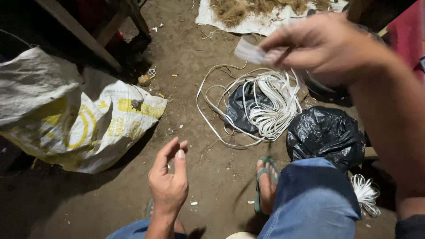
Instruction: The person gathers a long white cable, folds it repeatedly into a bundle, and secures it with a small piece of the cable. They then use scissors to trim the excess cable from the bundle.
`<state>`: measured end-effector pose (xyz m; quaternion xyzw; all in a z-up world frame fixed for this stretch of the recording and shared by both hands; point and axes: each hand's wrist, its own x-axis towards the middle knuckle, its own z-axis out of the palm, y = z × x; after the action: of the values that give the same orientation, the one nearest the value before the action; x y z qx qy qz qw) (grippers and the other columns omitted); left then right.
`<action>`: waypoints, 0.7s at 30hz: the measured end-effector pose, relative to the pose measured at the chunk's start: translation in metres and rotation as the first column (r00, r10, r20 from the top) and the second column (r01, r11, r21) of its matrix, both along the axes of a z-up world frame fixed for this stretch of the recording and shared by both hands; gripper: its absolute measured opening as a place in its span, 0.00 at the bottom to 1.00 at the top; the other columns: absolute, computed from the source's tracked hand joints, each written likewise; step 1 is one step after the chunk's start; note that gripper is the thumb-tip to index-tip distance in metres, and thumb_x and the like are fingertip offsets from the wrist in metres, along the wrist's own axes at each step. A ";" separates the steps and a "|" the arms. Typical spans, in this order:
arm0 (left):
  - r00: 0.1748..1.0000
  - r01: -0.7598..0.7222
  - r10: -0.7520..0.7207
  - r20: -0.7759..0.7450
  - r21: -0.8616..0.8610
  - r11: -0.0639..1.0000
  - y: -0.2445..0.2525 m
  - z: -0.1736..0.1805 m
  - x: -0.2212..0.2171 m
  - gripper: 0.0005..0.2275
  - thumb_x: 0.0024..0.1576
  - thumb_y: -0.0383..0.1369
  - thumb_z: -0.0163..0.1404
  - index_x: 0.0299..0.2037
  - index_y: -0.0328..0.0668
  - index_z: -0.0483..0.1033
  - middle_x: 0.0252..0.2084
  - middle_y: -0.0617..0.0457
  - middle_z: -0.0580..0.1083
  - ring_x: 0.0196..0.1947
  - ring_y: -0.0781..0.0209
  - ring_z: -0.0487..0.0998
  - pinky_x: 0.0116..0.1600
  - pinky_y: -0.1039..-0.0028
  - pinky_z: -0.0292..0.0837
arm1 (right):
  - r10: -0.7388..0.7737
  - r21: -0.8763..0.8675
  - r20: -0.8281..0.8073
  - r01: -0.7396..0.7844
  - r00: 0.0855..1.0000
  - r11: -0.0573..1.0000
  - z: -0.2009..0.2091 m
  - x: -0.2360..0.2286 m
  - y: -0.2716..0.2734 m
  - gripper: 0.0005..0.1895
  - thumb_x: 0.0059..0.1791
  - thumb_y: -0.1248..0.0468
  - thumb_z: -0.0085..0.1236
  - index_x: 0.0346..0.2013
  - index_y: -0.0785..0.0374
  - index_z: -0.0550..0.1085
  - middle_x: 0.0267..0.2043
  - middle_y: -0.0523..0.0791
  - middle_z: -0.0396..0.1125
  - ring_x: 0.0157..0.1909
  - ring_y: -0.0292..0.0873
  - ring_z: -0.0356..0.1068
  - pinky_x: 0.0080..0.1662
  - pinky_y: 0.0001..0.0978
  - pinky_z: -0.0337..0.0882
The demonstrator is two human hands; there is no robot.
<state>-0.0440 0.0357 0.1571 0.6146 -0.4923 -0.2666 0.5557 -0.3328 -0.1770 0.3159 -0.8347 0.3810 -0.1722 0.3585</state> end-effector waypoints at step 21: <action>0.613 -0.366 0.167 -0.772 -0.090 0.926 0.029 -0.018 0.140 0.06 0.68 0.27 0.43 0.49 0.34 0.72 0.23 0.56 0.63 0.21 0.68 0.63 0.32 0.72 0.70 | -0.244 -0.309 -0.469 0.102 0.849 0.946 0.088 0.012 0.036 0.11 0.49 0.58 0.57 0.43 0.56 0.78 0.30 0.47 0.73 0.37 0.47 0.69 0.40 0.41 0.71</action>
<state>0.0960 0.0648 0.1390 0.4437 -0.1481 -0.3491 0.8120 -0.3209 -0.1408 0.4043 -0.8536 0.5077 -0.0323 0.1120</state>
